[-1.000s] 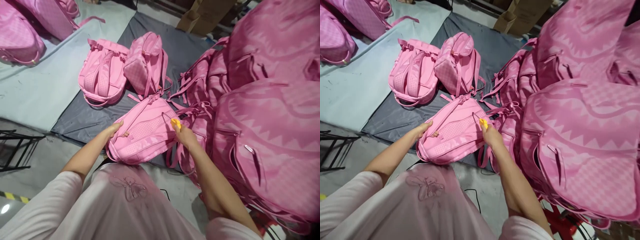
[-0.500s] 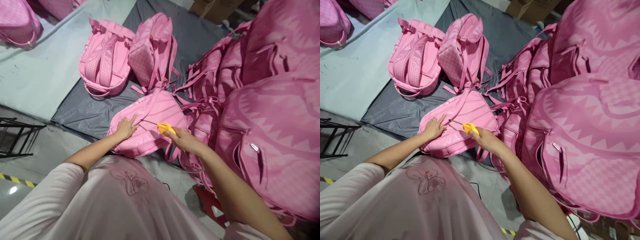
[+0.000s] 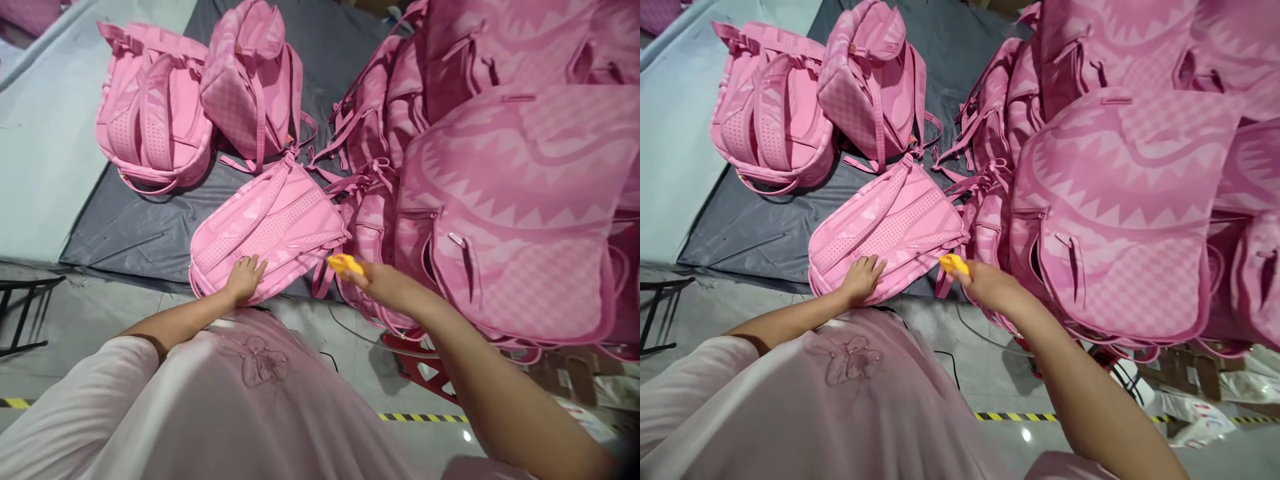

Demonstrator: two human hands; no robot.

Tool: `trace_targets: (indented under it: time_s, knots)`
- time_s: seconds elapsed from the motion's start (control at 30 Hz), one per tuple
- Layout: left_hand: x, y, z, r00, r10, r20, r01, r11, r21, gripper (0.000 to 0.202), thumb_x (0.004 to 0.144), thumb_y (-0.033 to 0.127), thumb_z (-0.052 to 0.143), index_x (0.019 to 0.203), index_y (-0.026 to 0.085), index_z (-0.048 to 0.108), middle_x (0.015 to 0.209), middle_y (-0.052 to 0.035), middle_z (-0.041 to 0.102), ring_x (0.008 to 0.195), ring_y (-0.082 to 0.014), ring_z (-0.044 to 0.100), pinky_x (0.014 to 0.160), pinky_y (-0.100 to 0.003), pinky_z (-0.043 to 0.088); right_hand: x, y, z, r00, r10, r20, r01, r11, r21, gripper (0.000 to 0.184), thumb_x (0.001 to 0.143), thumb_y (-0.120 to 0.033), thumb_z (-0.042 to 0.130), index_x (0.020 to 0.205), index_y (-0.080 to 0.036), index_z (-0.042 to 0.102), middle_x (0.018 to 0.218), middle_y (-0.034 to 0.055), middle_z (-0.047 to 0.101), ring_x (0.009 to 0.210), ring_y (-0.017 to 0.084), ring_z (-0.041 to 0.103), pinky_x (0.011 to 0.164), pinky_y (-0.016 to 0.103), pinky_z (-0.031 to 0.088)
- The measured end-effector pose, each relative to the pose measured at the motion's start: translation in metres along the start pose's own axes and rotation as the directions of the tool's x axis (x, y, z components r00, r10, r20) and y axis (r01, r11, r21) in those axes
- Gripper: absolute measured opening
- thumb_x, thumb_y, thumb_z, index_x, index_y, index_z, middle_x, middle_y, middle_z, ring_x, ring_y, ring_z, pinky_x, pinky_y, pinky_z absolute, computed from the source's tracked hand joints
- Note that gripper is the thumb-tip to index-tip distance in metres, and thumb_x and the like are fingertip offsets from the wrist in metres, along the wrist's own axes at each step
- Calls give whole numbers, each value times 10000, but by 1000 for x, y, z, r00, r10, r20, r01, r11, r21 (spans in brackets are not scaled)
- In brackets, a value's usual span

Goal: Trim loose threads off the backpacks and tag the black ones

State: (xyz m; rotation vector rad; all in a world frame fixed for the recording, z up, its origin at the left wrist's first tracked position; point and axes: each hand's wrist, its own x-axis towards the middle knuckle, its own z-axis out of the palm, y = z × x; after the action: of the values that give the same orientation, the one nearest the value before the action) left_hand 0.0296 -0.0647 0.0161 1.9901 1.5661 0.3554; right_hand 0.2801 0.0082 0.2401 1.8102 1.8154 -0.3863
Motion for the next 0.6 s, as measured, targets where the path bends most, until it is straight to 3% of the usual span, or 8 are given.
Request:
trace_targets:
  time_s: [0.1, 0.2, 0.27, 0.33, 0.4, 0.47, 0.53, 0.6]
  knots:
    - [29, -11, -11, 967, -237, 95, 250, 810, -531, 420, 970, 435, 389, 1217, 181, 615, 1141, -158, 684, 992, -279, 661, 790, -382, 525, -14, 15, 15, 993, 115, -15, -114, 992, 53, 523, 990, -519, 362, 1231, -120, 599, 1079, 193, 692, 960, 295, 662, 741, 333, 463]
    - [54, -13, -25, 919, -281, 278, 395, 644, -655, 540, 996, 449, 217, 1111, 116, 626, 819, -154, 708, 655, -232, 671, 562, -327, 507, -24, 12, 27, 996, -10, 83, -7, 980, 198, 454, 981, -485, 416, 1219, -150, 611, 1069, 157, 695, 937, 262, 664, 747, 307, 463]
    - [60, -3, -27, 925, -269, 267, 379, 658, -650, 524, 998, 413, 203, 1213, 129, 589, 897, -160, 705, 739, -233, 677, 622, -339, 522, -26, 3, 29, 991, 133, -27, -125, 971, 202, 497, 997, -480, 360, 1258, -117, 578, 1079, 190, 685, 954, 288, 662, 744, 329, 463]
    - [58, 13, -22, 959, -238, 155, 283, 748, -601, 464, 984, 401, 309, 1355, 218, 519, 1212, -165, 632, 1043, -270, 627, 819, -397, 515, -27, -6, 29, 957, 244, -153, -213, 958, 193, 537, 1004, -491, 322, 1286, -95, 551, 1090, 217, 678, 983, 314, 657, 747, 347, 458]
    - [54, 29, -15, 989, -150, 17, 144, 904, -401, 485, 943, 362, 444, 1425, 318, 467, 1492, -132, 406, 1277, -343, 454, 979, -495, 422, -28, -13, 31, 966, 194, -171, -158, 966, 206, 538, 993, -523, 352, 1281, -120, 562, 1088, 201, 687, 988, 308, 659, 750, 336, 453]
    - [53, 39, -10, 998, -37, -44, 31, 991, -134, 533, 928, 324, 474, 1458, 346, 432, 1576, -129, 248, 1324, -407, 359, 1008, -575, 356, -35, -19, 38, 955, 228, -191, -185, 958, 217, 536, 988, -534, 366, 1259, -123, 576, 1064, 196, 696, 960, 299, 667, 732, 322, 446]
    - [55, 40, -11, 1000, 15, 3, -15, 999, -36, 542, 946, 336, 443, 1485, 322, 399, 1564, -164, 248, 1321, -424, 355, 1009, -593, 343, -48, -27, 55, 929, 306, -207, -259, 939, 224, 534, 996, -530, 344, 1255, -121, 568, 1044, 194, 701, 938, 297, 672, 705, 314, 432]
    - [57, 29, -21, 997, 36, 66, -27, 991, -134, 570, 932, 405, 491, 1483, 289, 405, 1546, -173, 284, 1363, -427, 316, 1063, -590, 300, -66, -44, 80, 956, 264, -125, -230, 944, 235, 486, 1000, -519, 352, 1247, -155, 558, 1029, 159, 713, 919, 280, 678, 676, 295, 410]
